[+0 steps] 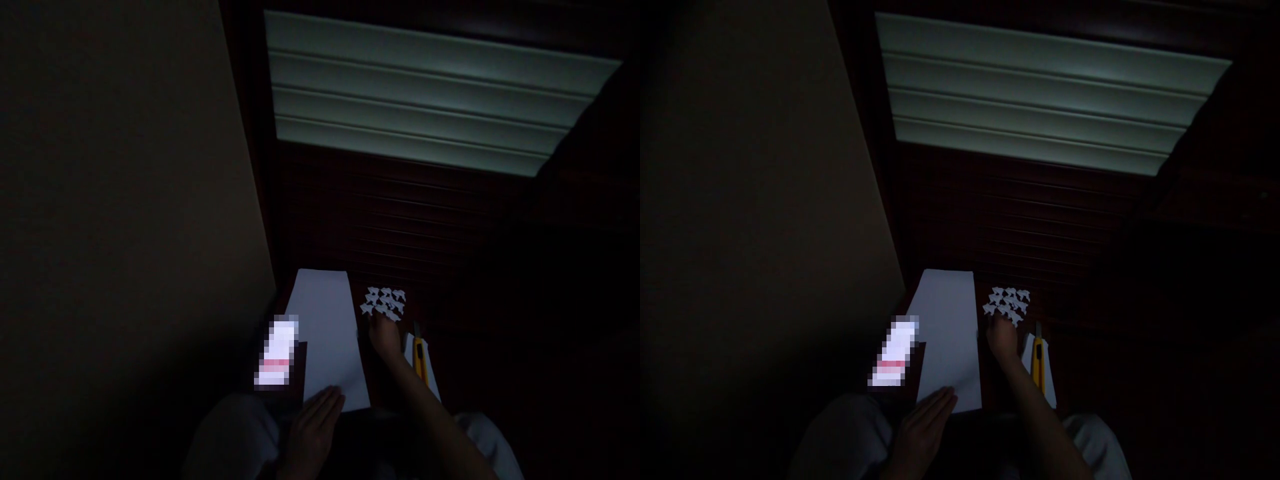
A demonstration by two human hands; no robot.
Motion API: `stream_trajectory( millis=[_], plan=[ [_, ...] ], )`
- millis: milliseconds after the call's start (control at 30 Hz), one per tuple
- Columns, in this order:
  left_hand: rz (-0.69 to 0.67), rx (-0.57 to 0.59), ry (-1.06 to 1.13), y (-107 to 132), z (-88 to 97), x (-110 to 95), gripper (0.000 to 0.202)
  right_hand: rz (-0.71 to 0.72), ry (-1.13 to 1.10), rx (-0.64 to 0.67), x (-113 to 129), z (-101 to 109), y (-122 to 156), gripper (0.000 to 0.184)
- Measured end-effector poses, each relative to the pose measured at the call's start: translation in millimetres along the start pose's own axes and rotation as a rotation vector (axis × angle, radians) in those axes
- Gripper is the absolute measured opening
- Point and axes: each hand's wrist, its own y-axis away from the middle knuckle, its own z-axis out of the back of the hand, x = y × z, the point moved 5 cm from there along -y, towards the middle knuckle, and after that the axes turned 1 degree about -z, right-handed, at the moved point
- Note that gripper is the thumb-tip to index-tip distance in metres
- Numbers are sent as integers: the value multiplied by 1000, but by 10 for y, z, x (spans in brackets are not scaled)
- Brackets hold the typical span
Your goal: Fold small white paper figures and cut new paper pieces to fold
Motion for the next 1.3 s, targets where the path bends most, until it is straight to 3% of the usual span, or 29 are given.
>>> stream_trajectory(
  millis=[133,233,267,367,433,533,667,733,800,900,1133,1300],
  plan=[
    [-41,6,-5,-12,37,-103,53,-223,-342,218,-161,-221,519,57],
    [-108,5,12,-25,65,-207,49,-219,-694,449,-108,-441,785,49],
    [-129,16,22,-29,74,-241,48,-208,-774,460,-99,-473,829,44],
    [-127,40,60,-55,127,-305,46,-197,-940,322,-162,-444,874,40],
    [-8,10,115,-97,182,-270,49,-177,-1092,251,-227,-375,894,41],
    [307,-140,307,-201,224,-59,49,-219,-1254,183,-346,-268,943,44],
    [726,-319,755,-404,63,355,49,-286,-1396,164,-402,-182,1002,42],
    [847,-294,1027,-520,-68,490,50,-289,-1415,207,-378,-169,1014,42],
    [848,-200,1267,-624,-155,532,50,-284,-1381,230,-362,-158,1017,42],
    [893,-120,1456,-640,-199,547,51,-241,-1327,228,-358,-146,1015,43],
    [923,-83,1577,-546,-185,504,49,-155,-1151,135,-445,-207,1020,41],
    [970,-114,1417,-557,-154,523,50,-170,-1120,136,-472,-205,990,40]
  ],
)
